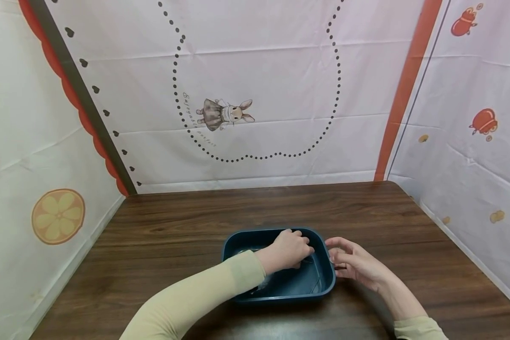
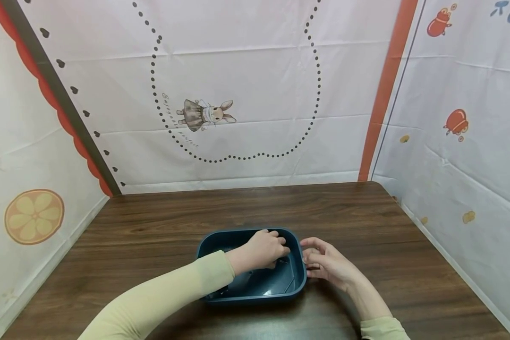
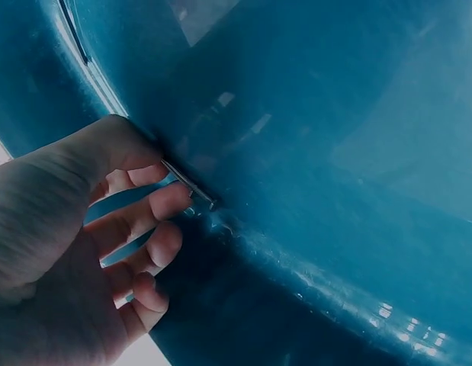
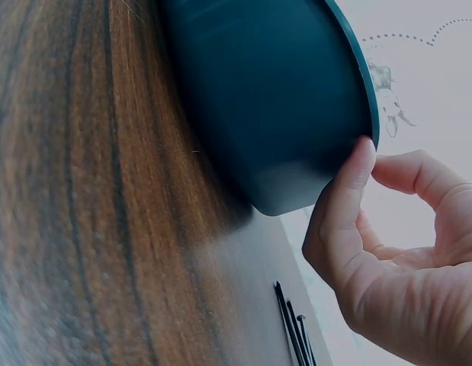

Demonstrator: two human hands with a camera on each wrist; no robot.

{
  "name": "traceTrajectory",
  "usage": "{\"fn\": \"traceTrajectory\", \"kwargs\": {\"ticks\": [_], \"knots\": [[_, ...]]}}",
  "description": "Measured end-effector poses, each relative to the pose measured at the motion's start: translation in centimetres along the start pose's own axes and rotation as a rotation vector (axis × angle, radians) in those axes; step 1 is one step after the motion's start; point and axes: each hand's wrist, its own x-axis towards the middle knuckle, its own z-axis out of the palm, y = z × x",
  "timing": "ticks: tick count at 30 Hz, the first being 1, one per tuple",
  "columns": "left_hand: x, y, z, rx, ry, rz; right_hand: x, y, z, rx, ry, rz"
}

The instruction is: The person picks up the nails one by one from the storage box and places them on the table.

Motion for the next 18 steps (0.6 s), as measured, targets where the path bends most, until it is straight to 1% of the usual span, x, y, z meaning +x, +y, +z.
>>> {"fn": "traceTrajectory", "kwargs": {"ticks": [11,14,18], "knots": [[0.02,-0.08,0.2,-0.002,-0.053,0.003,0.01,0.01,0.0,-0.005,0.008,-0.001],[-0.14,-0.12,0.23,0.001,-0.053,0.003,0.02,0.03,-0.03,-0.007,0.007,-0.003],[-0.39,-0.23,0.25,0.02,-0.033,0.01,-0.01,0.03,-0.03,-0.01,0.011,-0.003]]}}
